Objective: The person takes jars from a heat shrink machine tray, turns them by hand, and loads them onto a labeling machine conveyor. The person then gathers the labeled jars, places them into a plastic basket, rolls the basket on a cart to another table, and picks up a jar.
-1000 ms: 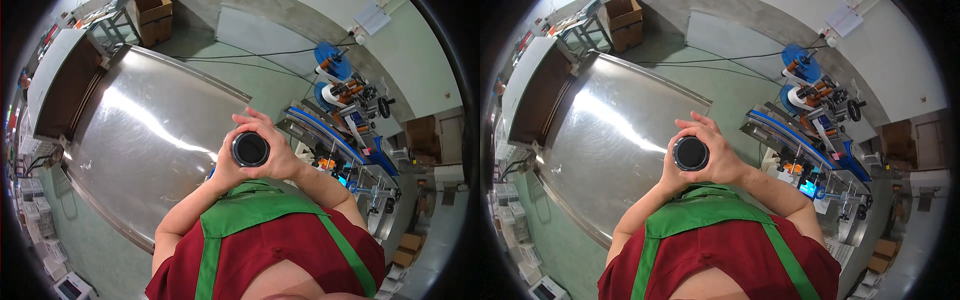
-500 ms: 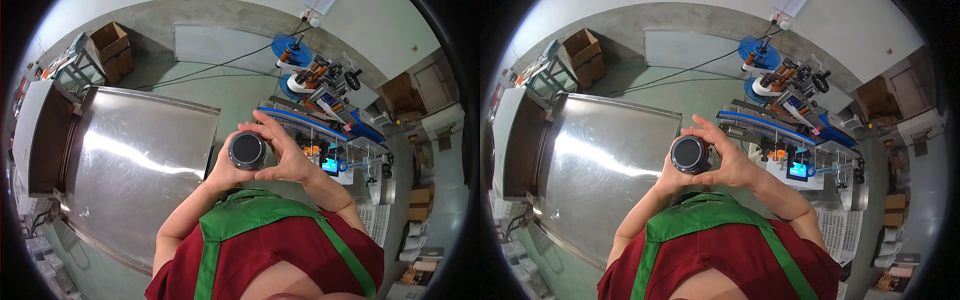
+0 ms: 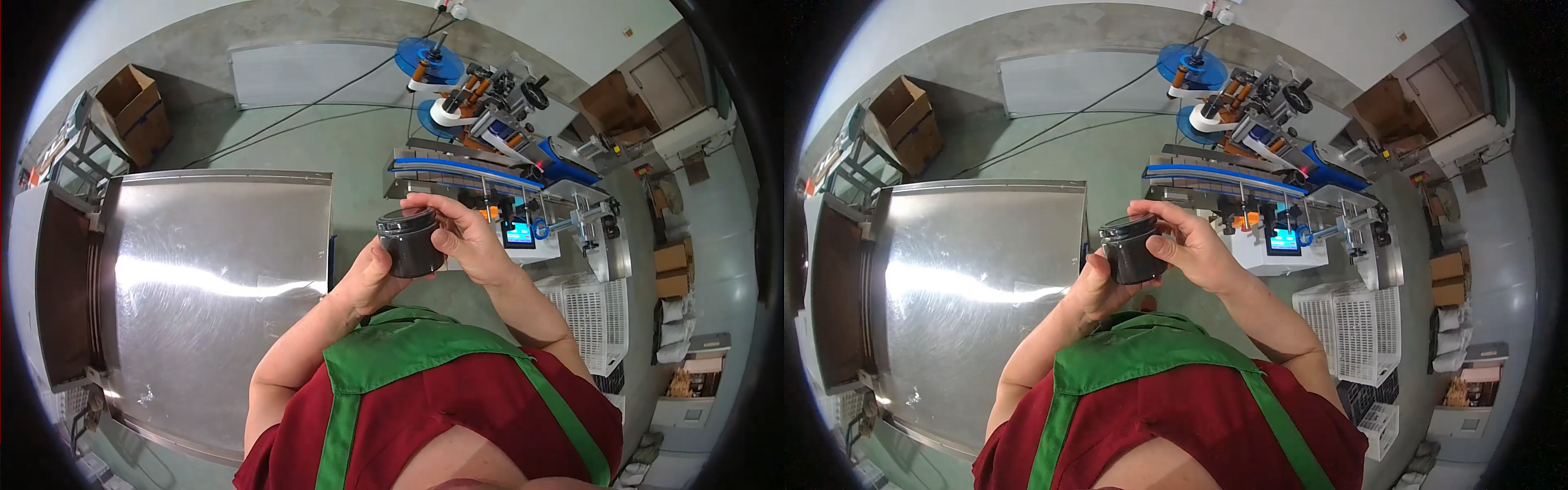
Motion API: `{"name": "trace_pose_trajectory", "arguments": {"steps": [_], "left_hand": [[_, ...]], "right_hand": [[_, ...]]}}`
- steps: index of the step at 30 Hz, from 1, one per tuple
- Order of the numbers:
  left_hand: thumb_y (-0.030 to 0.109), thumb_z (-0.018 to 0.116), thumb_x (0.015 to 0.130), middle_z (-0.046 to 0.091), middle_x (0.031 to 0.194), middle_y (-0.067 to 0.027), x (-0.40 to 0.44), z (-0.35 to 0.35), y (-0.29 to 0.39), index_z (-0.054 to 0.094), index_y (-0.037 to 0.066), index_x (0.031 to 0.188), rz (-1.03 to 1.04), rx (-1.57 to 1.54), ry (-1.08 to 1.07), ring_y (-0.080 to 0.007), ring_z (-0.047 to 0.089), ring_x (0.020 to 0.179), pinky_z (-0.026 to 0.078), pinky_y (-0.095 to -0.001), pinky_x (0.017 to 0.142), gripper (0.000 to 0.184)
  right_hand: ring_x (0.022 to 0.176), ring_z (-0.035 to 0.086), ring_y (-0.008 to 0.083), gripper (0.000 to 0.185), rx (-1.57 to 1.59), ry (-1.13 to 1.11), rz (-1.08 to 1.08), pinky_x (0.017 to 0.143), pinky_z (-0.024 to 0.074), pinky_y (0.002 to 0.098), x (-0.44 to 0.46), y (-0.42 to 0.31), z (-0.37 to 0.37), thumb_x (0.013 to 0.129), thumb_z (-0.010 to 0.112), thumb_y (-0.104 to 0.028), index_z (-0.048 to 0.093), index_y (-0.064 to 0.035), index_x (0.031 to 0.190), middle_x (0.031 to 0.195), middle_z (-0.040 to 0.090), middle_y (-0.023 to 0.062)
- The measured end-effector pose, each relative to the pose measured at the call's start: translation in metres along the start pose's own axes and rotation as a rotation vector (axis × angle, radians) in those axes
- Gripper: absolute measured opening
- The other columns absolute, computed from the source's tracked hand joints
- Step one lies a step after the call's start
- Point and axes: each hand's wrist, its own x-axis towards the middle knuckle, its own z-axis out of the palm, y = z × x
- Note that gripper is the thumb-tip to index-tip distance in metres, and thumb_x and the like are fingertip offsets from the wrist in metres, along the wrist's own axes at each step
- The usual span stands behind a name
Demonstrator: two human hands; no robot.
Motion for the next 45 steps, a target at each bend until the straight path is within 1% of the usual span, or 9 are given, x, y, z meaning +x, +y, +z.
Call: {"name": "trace_pose_trajectory", "arguments": {"steps": [4,11,14,19,24,28,31,37,45], "left_hand": [[0.071,0.070,0.062,0.049,0.127,-0.0071,0.004,0.000,-0.003,0.035,0.004,0.139,-0.022,0.055,-0.029,-0.0180,0.053,0.111,0.048,-0.0364,0.089,0.107],[0.037,0.074,0.078,0.052,0.128,-0.0083,0.039,0.006,-0.021,0.041,0.004,0.135,-0.095,0.100,0.162,-0.0213,0.051,0.117,0.042,-0.0403,0.100,0.075],[0.023,0.069,0.081,0.055,0.125,-0.0083,0.081,-0.030,-0.051,0.046,0.003,0.130,0.008,0.095,0.325,-0.0213,0.052,0.117,0.038,-0.0370,0.104,0.058],[0.014,0.069,0.080,0.059,0.115,-0.0079,0.182,-0.075,-0.066,0.049,0.003,0.125,0.090,0.235,0.393,-0.0209,0.056,0.106,0.042,-0.0361,0.096,0.050],[0.019,0.079,0.068,0.060,0.110,-0.0124,0.288,-0.120,-0.091,0.049,-0.002,0.117,0.038,0.846,0.699,-0.0247,0.060,0.098,0.048,-0.0391,0.087,0.061],[0.029,0.085,0.057,0.062,0.108,-0.0174,0.342,-0.156,-0.113,0.048,-0.002,0.118,0.004,1.493,0.928,-0.0304,0.061,0.099,0.048,-0.0413,0.087,0.078],[0.045,0.082,0.057,0.063,0.114,-0.0171,0.362,-0.152,-0.130,0.050,0.004,0.120,-0.250,1.767,1.112,-0.0321,0.060,0.108,0.044,-0.0431,0.094,0.082],[0.046,0.078,0.060,0.062,0.117,-0.0176,0.384,-0.151,-0.150,0.047,0.002,0.119,-0.468,1.957,0.955,-0.0310,0.059,0.112,0.029,-0.0505,0.104,0.080],[0.048,0.070,0.066,0.059,0.124,-0.0152,0.398,-0.152,-0.166,0.042,0.001,0.125,-0.729,2.005,1.049,-0.0314,0.054,0.118,0.028,-0.0512,0.106,0.080]], "right_hand": [[0.111,0.052,0.0139,0.056,0.024,0.028,-0.025,0.093,0.0455,0.0296,-0.008,0.001,-0.005,0.091,0.063,-0.035,0.046,-0.0048,0.135,0.125,0.055,0.0070],[0.126,0.043,0.0171,0.056,-0.146,0.242,-0.059,0.103,0.0371,0.0329,-0.042,0.030,-0.040,0.093,0.060,-0.026,0.038,-0.0031,0.140,0.141,0.041,0.0114],[0.123,0.044,0.0152,0.051,-0.458,0.322,-0.030,0.101,0.0376,0.0319,-0.079,0.047,-0.073,0.094,0.058,-0.019,0.039,-0.0034,0.139,0.140,0.042,0.0099],[0.092,0.055,0.0058,0.041,-0.165,0.548,0.219,0.081,0.0458,0.0222,-0.154,0.111,-0.129,0.094,0.056,-0.010,0.046,-0.0016,0.133,0.124,0.055,0.0052],[0.097,0.061,0.0148,0.037,-0.050,0.715,0.321,0.085,0.0492,0.0293,-0.210,0.123,-0.177,0.093,0.058,-0.016,0.053,-0.0016,0.126,0.120,0.059,0.0107],[0.093,0.059,0.0099,0.032,-0.090,0.814,0.398,0.082,0.0474,0.0246,-0.237,0.117,-0.201,0.094,0.055,-0.012,0.056,-0.0015,0.123,0.118,0.059,0.0077],[0.096,0.062,0.0170,0.033,-0.108,0.924,0.369,0.084,0.0494,0.0302,-0.252,0.135,-0.214,0.093,0.057,-0.016,0.056,-0.0015,0.123,0.118,0.061,0.0116],[0.096,0.064,0.0215,0.035,-0.092,1.151,0.457,0.083,0.0505,0.0332,-0.268,0.153,-0.220,0.092,0.058,-0.018,0.056,-0.0025,0.123,0.117,0.062,0.0153],[0.097,0.064,0.0225,0.037,0.012,1.258,0.521,0.084,0.0507,0.0346,-0.273,0.140,-0.232,0.092,0.059,-0.021,0.056,-0.0023,0.124,0.117,0.062,0.0146]]}}
